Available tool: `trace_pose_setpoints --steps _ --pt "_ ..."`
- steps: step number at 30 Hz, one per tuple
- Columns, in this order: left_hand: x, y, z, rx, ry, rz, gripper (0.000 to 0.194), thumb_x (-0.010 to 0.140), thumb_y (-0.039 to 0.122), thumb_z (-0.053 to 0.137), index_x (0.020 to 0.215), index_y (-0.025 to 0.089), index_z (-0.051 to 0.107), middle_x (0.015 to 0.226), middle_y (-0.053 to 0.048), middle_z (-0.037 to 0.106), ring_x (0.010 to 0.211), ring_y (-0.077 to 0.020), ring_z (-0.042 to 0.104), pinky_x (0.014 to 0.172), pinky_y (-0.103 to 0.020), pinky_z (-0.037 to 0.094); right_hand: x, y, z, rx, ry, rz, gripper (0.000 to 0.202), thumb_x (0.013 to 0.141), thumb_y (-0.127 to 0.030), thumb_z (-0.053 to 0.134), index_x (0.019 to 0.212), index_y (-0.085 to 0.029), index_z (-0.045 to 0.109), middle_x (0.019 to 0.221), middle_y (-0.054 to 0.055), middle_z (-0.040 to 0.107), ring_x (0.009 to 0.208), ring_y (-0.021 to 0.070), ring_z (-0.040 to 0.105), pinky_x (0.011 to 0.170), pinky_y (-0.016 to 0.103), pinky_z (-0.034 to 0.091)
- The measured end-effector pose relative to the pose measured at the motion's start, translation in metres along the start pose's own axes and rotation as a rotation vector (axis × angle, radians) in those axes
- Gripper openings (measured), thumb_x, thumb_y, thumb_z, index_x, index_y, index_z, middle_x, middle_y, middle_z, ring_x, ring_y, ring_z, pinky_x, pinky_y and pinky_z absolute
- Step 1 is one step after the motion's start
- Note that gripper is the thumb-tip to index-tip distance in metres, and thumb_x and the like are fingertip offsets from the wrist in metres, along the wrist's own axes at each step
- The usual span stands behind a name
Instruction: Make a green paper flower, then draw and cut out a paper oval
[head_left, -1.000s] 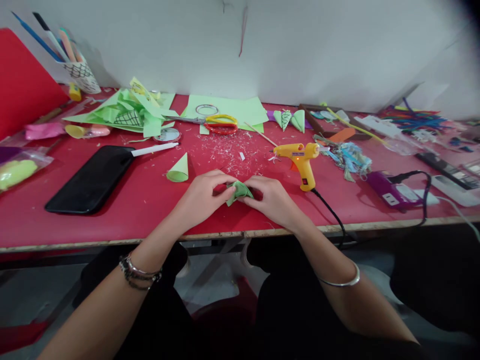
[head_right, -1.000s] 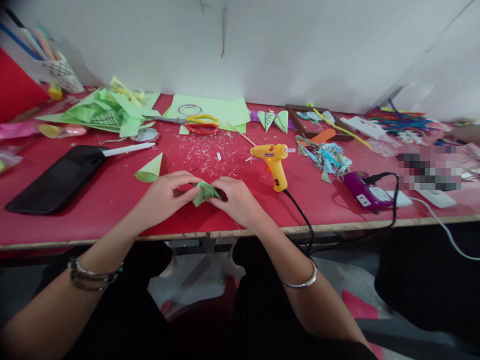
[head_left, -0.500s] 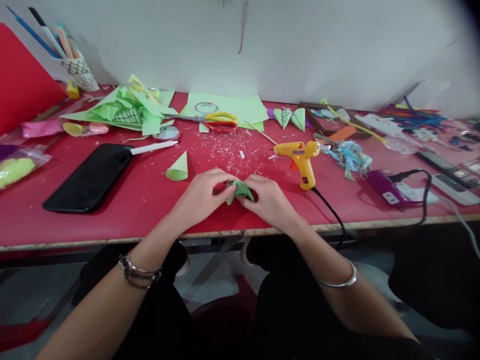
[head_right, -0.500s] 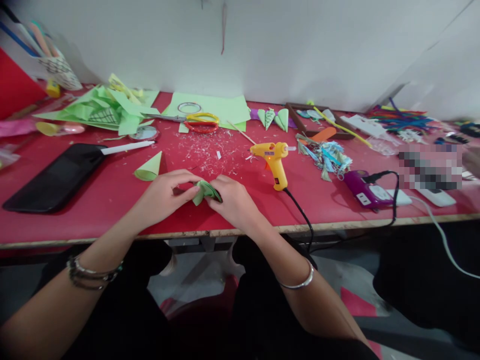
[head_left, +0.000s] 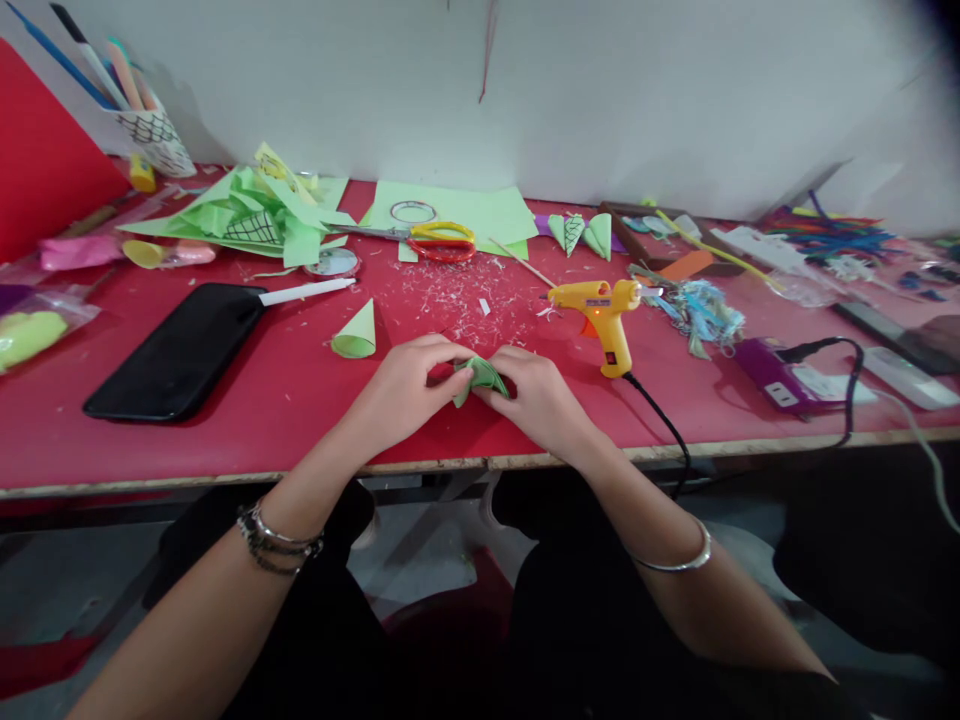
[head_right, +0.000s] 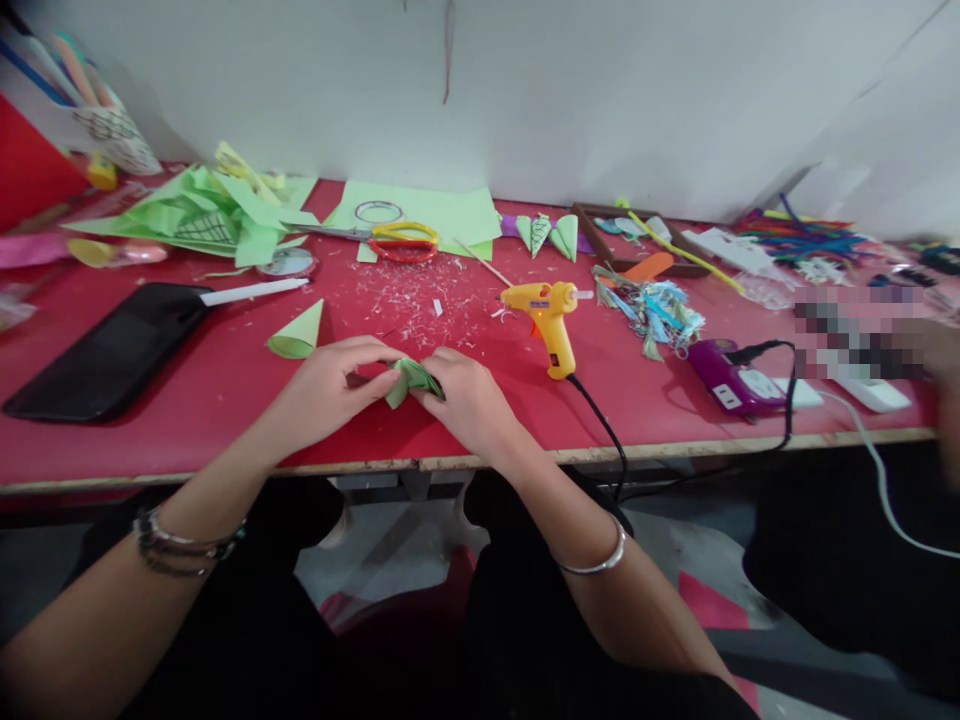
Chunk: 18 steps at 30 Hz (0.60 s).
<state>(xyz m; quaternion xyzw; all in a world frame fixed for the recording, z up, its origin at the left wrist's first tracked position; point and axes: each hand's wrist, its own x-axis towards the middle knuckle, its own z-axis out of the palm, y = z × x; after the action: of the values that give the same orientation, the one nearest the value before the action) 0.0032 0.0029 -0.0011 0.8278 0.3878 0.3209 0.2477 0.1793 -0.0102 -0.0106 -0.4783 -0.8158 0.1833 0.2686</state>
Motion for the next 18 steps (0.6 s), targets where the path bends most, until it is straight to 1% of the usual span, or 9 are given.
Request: trace_pose_setpoints --steps 6,12,18 --pt "0.0007 0.0005 0.0003 -0.008 -0.001 -0.003 0.020 0.084 0.025 0.051 0.096 0.018 0.065 0.091 -0.003 0.064 0.082 -0.0129 0.059 0.070 -0.023 0.048 0.0000 -0.0009 0.0004 0.000 0.016 -0.001 0.010 0.076 -0.013 0.056 0.068 -0.016 0.052 0.067 -0.002 0.045 0.064 0.0118 0.047 0.058 0.022 0.033" --pt "0.0008 -0.0001 -0.0003 -0.003 -0.004 -0.012 0.021 0.084 0.026 0.050 0.097 0.019 0.065 0.092 -0.003 0.064 0.082 -0.0134 0.060 0.070 -0.023 0.048 -0.0022 -0.0018 -0.0047 0.024 -0.015 -0.052 0.006 0.074 -0.008 0.056 0.074 -0.014 0.057 0.072 0.000 0.051 0.069 0.0127 0.050 0.064 0.023 0.037" --pt "-0.0007 -0.0012 0.0005 0.011 -0.003 -0.009 0.023 0.084 0.029 0.049 0.096 0.018 0.065 0.094 -0.004 0.064 0.084 -0.0144 0.060 0.071 -0.024 0.048 -0.0013 -0.0015 -0.0056 0.004 -0.020 -0.049 0.005 0.075 -0.010 0.055 0.073 -0.014 0.057 0.070 0.001 0.050 0.068 0.0137 0.049 0.063 0.024 0.037"
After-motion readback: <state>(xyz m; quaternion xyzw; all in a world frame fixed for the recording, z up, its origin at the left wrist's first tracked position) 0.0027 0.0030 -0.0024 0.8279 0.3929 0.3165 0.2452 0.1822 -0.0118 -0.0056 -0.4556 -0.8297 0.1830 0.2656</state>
